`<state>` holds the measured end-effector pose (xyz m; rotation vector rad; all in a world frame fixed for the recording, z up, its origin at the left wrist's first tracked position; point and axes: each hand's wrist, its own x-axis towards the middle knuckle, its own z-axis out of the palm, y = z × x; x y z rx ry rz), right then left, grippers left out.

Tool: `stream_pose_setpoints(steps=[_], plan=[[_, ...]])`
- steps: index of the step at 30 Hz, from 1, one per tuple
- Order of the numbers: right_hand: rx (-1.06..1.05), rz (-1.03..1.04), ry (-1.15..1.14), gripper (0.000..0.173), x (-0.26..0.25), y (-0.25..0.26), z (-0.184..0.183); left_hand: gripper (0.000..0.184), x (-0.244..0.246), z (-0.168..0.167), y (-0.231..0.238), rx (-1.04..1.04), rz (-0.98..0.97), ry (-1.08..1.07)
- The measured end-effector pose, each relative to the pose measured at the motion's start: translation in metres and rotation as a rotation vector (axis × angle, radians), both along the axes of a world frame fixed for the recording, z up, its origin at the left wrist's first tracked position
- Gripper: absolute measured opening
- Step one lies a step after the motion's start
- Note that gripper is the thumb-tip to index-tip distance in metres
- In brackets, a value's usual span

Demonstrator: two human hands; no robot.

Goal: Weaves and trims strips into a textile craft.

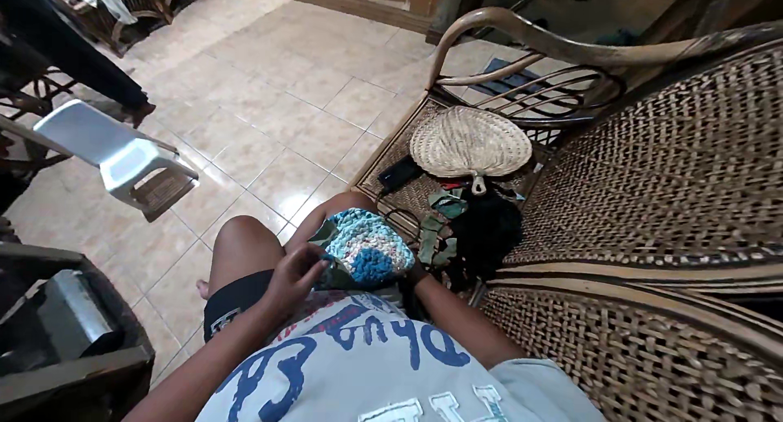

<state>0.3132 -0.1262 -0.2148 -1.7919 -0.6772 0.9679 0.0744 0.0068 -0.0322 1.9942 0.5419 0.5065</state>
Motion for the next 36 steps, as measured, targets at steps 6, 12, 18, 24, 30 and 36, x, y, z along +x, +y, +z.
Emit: stream_pose_setpoints(steps=[6,12,18,24,30,36], plan=[[-0.197,0.228,-0.174,0.039,0.033,0.027,0.032,0.024,0.005,0.003,0.001,0.034,0.039,0.024],[-0.113,0.167,-0.300,0.030,0.084,0.035,0.039,0.012,0.002,0.012,0.013,-0.202,0.343,-0.213],[-0.434,0.213,-0.536,0.049,0.088,0.030,0.050,0.009,0.001,0.007,0.009,-0.244,0.353,-0.233],[-0.004,0.217,-0.576,0.046,0.027,0.024,0.006,0.009,0.001,0.009,0.007,-0.235,0.342,-0.232],[-0.066,0.578,-0.736,0.051,0.008,-0.019,-0.022,0.009,0.003,0.005,0.006,-0.229,0.322,-0.225],[-0.099,0.757,-0.802,0.047,0.010,-0.028,-0.019,0.010,0.010,0.006,0.003,-0.208,0.309,-0.193]])
